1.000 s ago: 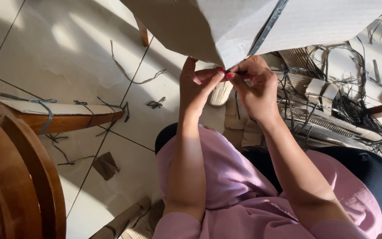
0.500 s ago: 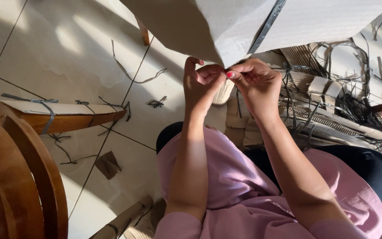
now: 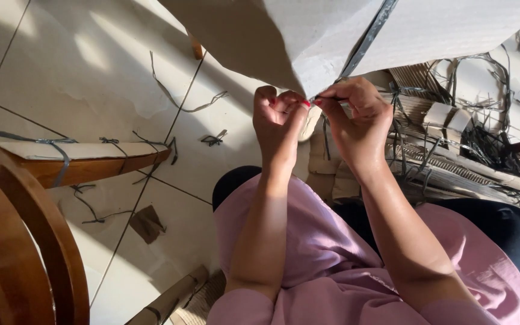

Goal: The person wraps the legs of wooden chairs with corrugated cardboard and paper, then secures the protective layers using black plastic ties and a handheld cutting tool to trim the ends.

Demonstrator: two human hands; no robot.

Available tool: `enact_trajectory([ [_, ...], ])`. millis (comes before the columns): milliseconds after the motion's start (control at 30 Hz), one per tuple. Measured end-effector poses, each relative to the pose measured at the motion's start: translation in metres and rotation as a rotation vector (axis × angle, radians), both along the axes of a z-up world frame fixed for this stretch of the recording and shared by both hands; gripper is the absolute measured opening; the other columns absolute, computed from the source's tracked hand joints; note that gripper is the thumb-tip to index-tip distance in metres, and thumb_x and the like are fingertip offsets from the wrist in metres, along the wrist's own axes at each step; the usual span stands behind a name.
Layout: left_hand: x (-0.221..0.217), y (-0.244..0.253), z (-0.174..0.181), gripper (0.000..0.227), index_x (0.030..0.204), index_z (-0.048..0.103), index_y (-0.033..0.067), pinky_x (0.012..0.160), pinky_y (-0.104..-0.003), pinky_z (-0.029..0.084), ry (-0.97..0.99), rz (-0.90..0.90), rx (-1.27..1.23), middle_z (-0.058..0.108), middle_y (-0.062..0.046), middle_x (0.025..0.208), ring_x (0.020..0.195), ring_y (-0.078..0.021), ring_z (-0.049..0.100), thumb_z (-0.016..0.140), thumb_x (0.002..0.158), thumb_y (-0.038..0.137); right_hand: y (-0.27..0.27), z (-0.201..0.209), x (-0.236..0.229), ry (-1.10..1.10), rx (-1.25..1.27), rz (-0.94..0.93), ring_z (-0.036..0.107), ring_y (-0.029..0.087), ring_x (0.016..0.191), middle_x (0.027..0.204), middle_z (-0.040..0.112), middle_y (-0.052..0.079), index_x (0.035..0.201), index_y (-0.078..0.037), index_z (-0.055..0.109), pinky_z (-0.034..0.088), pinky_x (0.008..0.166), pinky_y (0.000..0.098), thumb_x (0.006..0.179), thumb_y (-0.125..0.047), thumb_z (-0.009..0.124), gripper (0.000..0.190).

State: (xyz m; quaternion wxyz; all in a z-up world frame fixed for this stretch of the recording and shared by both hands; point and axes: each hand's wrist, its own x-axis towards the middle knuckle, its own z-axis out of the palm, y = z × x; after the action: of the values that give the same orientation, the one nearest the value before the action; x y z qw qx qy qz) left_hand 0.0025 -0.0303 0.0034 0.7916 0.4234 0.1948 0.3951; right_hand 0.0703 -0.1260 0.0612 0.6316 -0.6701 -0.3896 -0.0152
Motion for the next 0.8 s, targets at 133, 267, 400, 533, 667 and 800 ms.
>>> enact_trajectory([
  [133, -0.006, 0.003, 0.014, 0.048, 0.116, 0.042, 0.0124, 0.088, -0.034, 0.054, 0.118, -0.017, 0.088, 0.068, -0.005, 0.087, 0.082, -0.0091, 0.064, 0.078, 0.085, 0.006, -0.002, -0.004, 0.006, -0.084, -0.022, -0.022, 0.065, 0.022, 0.082, 0.086, 0.061, 0.015, 0.098, 0.005, 0.076, 0.055, 0.077, 0.0327, 0.096, 0.015, 0.079, 0.01],
  [267, -0.003, 0.005, 0.005, 0.054, 0.126, 0.043, 0.0081, 0.082, -0.029, 0.055, 0.059, -0.06, 0.038, 0.066, -0.003, 0.082, 0.078, -0.0084, 0.067, 0.08, 0.087, 0.005, -0.001, -0.004, 0.007, -0.188, -0.041, -0.017, 0.065, 0.023, 0.078, 0.084, 0.061, 0.013, 0.098, 0.0, 0.078, 0.053, 0.074, 0.0343, 0.096, 0.011, 0.081, 0.011],
  [400, 0.004, -0.006, 0.0, 0.032, 0.113, 0.042, 0.0169, 0.079, -0.023, 0.05, -0.005, 0.019, 0.096, 0.057, 0.001, 0.085, 0.081, -0.0044, 0.059, 0.069, 0.097, 0.007, 0.001, 0.001, 0.004, -0.27, -0.053, -0.049, 0.068, 0.024, 0.074, 0.082, 0.064, 0.011, 0.096, -0.003, 0.079, 0.054, 0.071, 0.0336, 0.092, 0.011, 0.083, 0.015],
  [533, 0.018, -0.017, 0.002, 0.033, 0.104, 0.035, 0.0212, 0.08, -0.022, 0.044, -0.031, 0.142, 0.114, 0.055, 0.006, 0.089, 0.083, -0.0008, 0.053, 0.065, 0.1, 0.009, -0.001, -0.003, 0.005, -0.26, -0.04, -0.077, 0.068, 0.024, 0.071, 0.081, 0.064, 0.011, 0.096, -0.003, 0.08, 0.054, 0.07, 0.0331, 0.093, 0.012, 0.082, 0.016],
  [667, 0.017, -0.024, 0.005, 0.037, 0.101, 0.028, 0.0227, 0.079, -0.021, 0.041, -0.111, 0.189, 0.012, 0.053, 0.008, 0.088, 0.082, 0.0004, 0.049, 0.064, 0.101, 0.013, 0.0, -0.003, 0.007, -0.241, -0.014, -0.08, 0.068, 0.026, 0.071, 0.08, 0.065, 0.013, 0.095, -0.002, 0.078, 0.054, 0.07, 0.0354, 0.094, 0.012, 0.083, 0.014],
  [800, 0.019, -0.034, 0.004, 0.04, 0.098, 0.028, 0.0237, 0.083, -0.024, 0.039, -0.202, 0.243, -0.112, 0.051, 0.01, 0.091, 0.087, -0.0012, 0.046, 0.067, 0.101, 0.021, 0.0, -0.004, 0.009, -0.186, 0.001, -0.071, 0.069, 0.028, 0.073, 0.079, 0.065, 0.013, 0.095, -0.001, 0.077, 0.054, 0.072, 0.0373, 0.094, 0.012, 0.081, 0.014],
])
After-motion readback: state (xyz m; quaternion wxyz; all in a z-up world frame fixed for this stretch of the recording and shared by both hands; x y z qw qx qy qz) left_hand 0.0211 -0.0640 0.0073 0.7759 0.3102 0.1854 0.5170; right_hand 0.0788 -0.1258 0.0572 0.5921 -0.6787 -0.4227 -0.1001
